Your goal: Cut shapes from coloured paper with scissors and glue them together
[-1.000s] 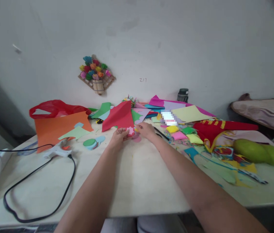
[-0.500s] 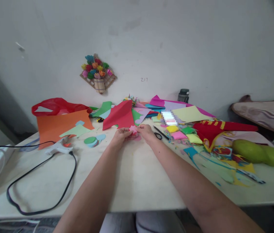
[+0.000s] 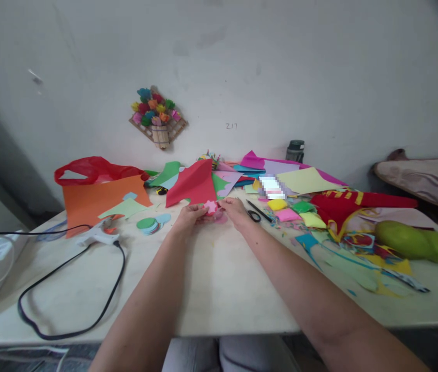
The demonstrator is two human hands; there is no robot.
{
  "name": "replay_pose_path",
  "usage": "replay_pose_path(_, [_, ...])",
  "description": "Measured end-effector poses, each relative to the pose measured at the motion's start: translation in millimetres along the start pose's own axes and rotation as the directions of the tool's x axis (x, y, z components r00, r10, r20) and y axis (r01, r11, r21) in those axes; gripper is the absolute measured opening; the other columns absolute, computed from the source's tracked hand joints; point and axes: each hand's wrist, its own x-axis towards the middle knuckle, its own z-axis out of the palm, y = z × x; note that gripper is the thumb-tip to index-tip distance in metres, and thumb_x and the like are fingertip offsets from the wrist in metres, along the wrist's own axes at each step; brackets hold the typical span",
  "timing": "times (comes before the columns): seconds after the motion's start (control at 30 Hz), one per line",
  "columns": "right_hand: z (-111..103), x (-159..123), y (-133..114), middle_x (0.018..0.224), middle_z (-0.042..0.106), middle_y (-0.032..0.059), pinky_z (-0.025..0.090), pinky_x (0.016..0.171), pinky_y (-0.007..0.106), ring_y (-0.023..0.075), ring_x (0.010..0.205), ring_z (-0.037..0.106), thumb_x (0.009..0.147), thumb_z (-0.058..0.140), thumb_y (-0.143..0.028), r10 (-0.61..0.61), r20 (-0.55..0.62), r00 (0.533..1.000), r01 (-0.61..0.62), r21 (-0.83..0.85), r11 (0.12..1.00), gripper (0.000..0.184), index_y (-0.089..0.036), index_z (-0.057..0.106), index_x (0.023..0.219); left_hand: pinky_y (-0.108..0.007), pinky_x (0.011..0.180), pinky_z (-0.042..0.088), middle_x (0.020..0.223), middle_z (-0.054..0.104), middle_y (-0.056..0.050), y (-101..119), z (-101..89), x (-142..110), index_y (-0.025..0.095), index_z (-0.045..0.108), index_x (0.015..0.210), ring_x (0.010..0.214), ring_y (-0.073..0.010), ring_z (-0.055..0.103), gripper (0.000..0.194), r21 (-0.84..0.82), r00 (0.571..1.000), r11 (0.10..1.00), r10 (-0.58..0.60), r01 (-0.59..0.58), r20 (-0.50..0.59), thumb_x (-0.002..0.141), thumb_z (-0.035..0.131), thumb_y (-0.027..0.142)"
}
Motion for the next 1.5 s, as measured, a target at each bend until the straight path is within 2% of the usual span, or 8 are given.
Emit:
replay_pose_path(0.1, [-8.3,2.9,0.9,0.095,0.068,0.0062,0.043,0.081,0.032,0.0185,0.088,0.06,0.078,0.047,-0.029,-0.109,0.094,0.989,0.138,-0.39,0.91,0.028,-0.017,0.068,0.094,-0.029,0.061,0.051,0.062,0.067,-0.007,3.7,-9.4,-1.5,0.013,0.057,0.063,0.063,-0.0205,0.066,0.029,0.03,0.999,1.0,0.007,-0.005,-0.038,0.057,0.077,0.034])
replay_pose_path(0.2, [-11.7,0.0,0.7,0.125,0.055,0.0032,0.029,0.099,0.04,0.0218,0.117,0.046,0.083,0.045,-0.03,-0.174,0.388,0.905,0.404,-0.657,0.637,0.036,-0.025,0.06,0.115,-0.027,0.06,0.05,0.06,0.066,-0.005,6.7,-16.2,-3.5,0.014,0.054,0.06,0.062,-0.019,0.066,0.03,0.031,0.998,0.999,0.013,-0.012,-0.054,0.056,0.077,0.034])
replay_pose_path(0.33, [-6.7,-5.7,4.4,0.141,0.036,-0.0004,0.008,0.106,0.052,0.0248,0.134,0.02,0.089,0.033,-0.036,-0.023,0.627,0.778,0.589,-0.717,0.372,0.043,-0.029,0.045,0.13,-0.025,0.057,0.049,0.06,0.066,-0.005,8.6,-19.4,-4.9,0.015,0.052,0.058,0.06,-0.0181,0.065,0.032,0.046,0.998,0.999,0.008,-0.006,-0.06,0.055,0.077,0.034])
replay_pose_path(0.5, [-1.0,-0.4,16.9,0.139,0.039,-0.0021,0.003,0.105,0.054,0.0245,0.135,0.015,0.092,0.026,-0.035,-0.064,0.604,0.795,0.594,-0.751,0.287,0.043,-0.031,0.047,0.128,-0.026,0.056,0.049,0.059,0.066,-0.006,10.2,-17.5,-6.1,0.014,0.056,0.059,0.056,-0.0177,0.064,0.031,0.1,0.998,0.995,-0.013,0.018,-0.057,0.053,0.078,0.035])
replay_pose_path(0.73, [-1.7,6.4,12.8,0.122,0.058,0.0023,0.025,0.099,0.038,0.0199,0.116,0.045,0.09,0.032,-0.03,-0.263,0.304,0.916,0.398,-0.781,0.482,0.037,-0.026,0.062,0.11,-0.021,0.045,0.041,0.051,0.063,-0.005,18.2,-13.7,-12.2,0.012,0.059,0.062,0.043,-0.0117,0.055,0.03,0.287,0.997,0.955,-0.067,0.075,-0.039,0.058,0.074,0.037])
replay_pose_path(1.03, [6.4,4.7,3.4,0.06,0.062,-0.0002,0.038,0.057,0.022,0.0124,0.059,0.055,0.072,0.057,-0.046,-0.059,0.173,0.983,0.123,-0.387,0.914,0.031,-0.017,0.068,0.073,-0.02,0.046,0.037,0.056,0.065,-0.006,19.8,-12.8,-12.1,0.012,0.056,0.064,0.047,-0.0106,0.056,0.036,0.432,0.99,0.9,-0.112,0.062,0.091,0.06,0.071,0.045])
replay_pose_path(1.23, [14.4,6.0,14.7,0.055,0.058,-0.0016,0.036,0.052,0.021,0.0101,0.053,0.049,0.064,0.064,-0.037,-0.002,0.157,0.988,0.047,-0.285,0.957,0.024,-0.014,0.067,0.068,-0.02,0.044,0.031,0.056,0.063,-0.004,23.4,-14.2,-14.5,0.014,0.056,0.062,0.048,-0.01,0.054,0.036,0.53,0.987,0.847,-0.117,0.042,0.111,0.061,0.068,0.047])
replay_pose_path(1.5, [22.4,-0.3,7.0,0.068,0.064,-0.0003,0.033,0.053,0.021,0.0116,0.063,0.054,0.071,0.06,-0.034,-0.011,0.131,0.991,0.081,-0.537,0.84,0.019,-0.018,0.069,0.073,-0.023,0.05,0.036,0.054,0.059,0.0,18.1,-22.1,-8.7,0.013,0.064,0.06,0.051,-0.0099,0.049,0.024,0.643,0.999,0.765,0.024,-0.037,0.03,0.058,0.067,0.037])
